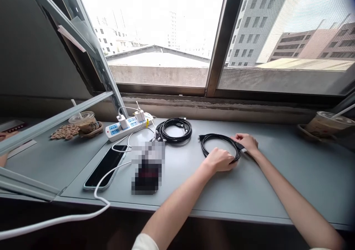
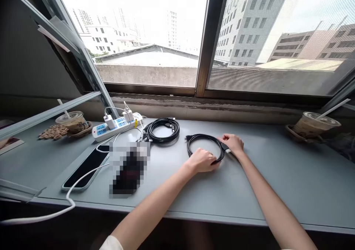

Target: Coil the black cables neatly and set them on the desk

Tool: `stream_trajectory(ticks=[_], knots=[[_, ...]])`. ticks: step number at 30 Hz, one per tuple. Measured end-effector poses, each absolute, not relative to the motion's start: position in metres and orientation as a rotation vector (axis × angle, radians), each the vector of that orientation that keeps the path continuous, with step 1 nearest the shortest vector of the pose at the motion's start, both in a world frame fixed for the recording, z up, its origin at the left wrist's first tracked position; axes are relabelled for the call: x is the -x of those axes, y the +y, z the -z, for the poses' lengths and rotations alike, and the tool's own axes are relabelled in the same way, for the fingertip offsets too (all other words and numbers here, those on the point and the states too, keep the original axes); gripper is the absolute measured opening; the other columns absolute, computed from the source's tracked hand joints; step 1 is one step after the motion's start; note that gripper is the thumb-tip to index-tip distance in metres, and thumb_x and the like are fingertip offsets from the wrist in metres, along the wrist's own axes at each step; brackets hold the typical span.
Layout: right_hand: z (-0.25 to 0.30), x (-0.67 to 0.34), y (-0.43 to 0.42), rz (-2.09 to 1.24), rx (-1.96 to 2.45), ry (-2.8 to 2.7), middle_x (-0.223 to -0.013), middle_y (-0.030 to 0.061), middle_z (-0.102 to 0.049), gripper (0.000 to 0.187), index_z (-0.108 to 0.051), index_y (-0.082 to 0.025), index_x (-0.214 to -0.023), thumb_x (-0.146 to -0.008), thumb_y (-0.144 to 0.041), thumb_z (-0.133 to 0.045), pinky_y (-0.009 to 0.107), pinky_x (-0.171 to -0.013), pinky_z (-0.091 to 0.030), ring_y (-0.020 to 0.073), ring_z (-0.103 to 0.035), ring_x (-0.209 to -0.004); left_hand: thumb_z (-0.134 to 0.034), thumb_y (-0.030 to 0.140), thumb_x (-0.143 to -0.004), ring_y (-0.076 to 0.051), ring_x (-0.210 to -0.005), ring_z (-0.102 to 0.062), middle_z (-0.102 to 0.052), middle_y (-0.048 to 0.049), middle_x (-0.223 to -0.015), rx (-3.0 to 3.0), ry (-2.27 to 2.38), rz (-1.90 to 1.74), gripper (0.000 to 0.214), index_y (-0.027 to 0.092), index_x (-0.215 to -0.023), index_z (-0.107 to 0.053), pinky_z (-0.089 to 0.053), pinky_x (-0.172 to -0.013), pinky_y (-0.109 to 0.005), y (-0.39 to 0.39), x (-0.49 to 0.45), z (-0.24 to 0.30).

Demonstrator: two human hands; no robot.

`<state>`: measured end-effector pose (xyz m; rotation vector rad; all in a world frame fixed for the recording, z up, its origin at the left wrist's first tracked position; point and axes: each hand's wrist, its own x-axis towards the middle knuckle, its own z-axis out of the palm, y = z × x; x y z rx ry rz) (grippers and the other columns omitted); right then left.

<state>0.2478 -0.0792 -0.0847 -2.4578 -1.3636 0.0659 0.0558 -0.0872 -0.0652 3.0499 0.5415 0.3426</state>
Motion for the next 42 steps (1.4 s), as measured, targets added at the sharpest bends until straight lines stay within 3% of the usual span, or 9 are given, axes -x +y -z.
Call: stream_trajectory(ticks=[20, 28, 42], knots=[[0.081, -0.245, -0.083, -0.068, 2.359, -1.529, -0.081, 0.0058, -0.065, 0.035, -0.064, -0.022, -0.071, -0.079, -0.046, -0.04, 0.024, -0.052, -0.025, 0.0182, -0.056, -0.071, -0.04, 0.045, -0.082, -0.018, -0.067, -0.062, -0.069, -0.0075, -0.071, -2.925, 1.026, -0.497, 0.042, 0.018, -0.066, -0.068, -0.032, -0.052, -0.025, -0.084, -0.065, 0.071], [0.077, -0.244, -0.086, -0.098, 2.361, -1.543, -0.079, 0.0036, -0.065, 0.021, -0.064, -0.023, -0.072, -0.07, -0.029, -0.044, 0.024, -0.052, -0.025, 0.018, -0.056, -0.07, -0.036, 0.047, -0.082, -0.019, -0.063, -0.062, -0.068, -0.0105, -0.066, -2.902, 1.114, -0.536, 0.049, 0.016, -0.066, -0.07, -0.032, -0.051, -0.027, -0.086, -0.064, 0.073], [0.074, -0.246, -0.086, -0.122, 2.44, -1.599, -0.074, 0.0033, -0.063, 0.02, -0.061, -0.022, -0.07, -0.068, -0.03, -0.043, 0.025, -0.051, -0.025, 0.0189, -0.055, -0.069, -0.04, 0.052, -0.079, -0.02, -0.062, -0.06, -0.065, -0.012, -0.059, -2.828, 1.045, -0.613, 0.052, 0.014, -0.062, -0.071, -0.03, -0.051, -0.027, -0.078, -0.062, 0.072]])
